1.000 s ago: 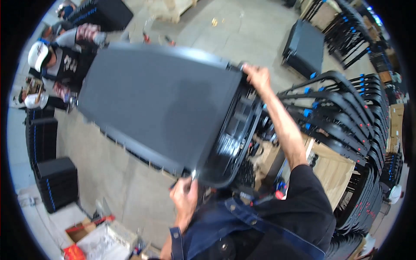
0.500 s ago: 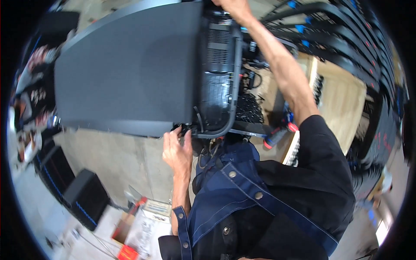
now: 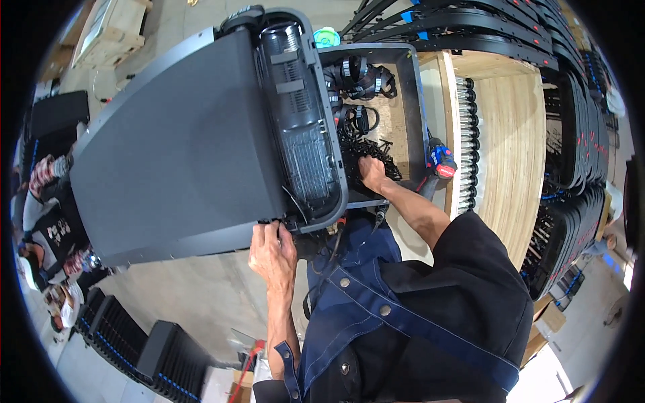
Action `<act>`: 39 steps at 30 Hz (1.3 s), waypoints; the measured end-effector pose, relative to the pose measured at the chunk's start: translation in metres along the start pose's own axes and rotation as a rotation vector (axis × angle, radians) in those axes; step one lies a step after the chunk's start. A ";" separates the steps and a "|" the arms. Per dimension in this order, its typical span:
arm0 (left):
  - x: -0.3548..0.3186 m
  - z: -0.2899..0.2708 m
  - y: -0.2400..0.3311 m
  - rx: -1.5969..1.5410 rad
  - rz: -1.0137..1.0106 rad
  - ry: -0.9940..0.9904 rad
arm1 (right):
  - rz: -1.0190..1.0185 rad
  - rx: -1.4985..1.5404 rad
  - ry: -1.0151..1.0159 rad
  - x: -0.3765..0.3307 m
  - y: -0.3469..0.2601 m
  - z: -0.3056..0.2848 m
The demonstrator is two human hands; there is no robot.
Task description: Assembling treadmill decks and components using pneumatic and electric tools in a workshop.
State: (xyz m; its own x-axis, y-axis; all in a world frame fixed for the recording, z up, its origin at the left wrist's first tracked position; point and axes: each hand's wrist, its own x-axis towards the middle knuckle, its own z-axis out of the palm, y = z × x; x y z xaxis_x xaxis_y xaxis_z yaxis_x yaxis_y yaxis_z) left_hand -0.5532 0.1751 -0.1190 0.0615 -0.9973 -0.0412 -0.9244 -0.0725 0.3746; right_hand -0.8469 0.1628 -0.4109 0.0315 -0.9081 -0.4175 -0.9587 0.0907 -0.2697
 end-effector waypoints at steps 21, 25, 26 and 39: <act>0.087 -0.050 -0.028 0.091 1.300 -0.390 | -0.333 0.607 0.265 -0.159 -0.171 -0.210; 0.109 -0.023 -0.017 0.243 1.620 -0.587 | -0.261 0.455 0.179 -0.151 -0.192 -0.198; 0.115 -0.019 -0.013 0.301 1.664 -0.664 | -0.274 0.429 0.159 -0.148 -0.194 -0.198; 0.156 -0.004 0.028 0.390 1.483 -1.446 | -0.280 0.577 0.116 -0.140 -0.215 -0.180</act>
State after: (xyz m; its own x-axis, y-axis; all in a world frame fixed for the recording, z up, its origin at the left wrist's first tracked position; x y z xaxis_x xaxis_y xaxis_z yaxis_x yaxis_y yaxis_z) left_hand -0.5678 0.0174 -0.1113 -0.7060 0.4403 -0.5548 -0.0188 0.7714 0.6361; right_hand -0.6961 0.1966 -0.1388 0.1968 -0.9645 -0.1763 -0.6119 0.0196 -0.7907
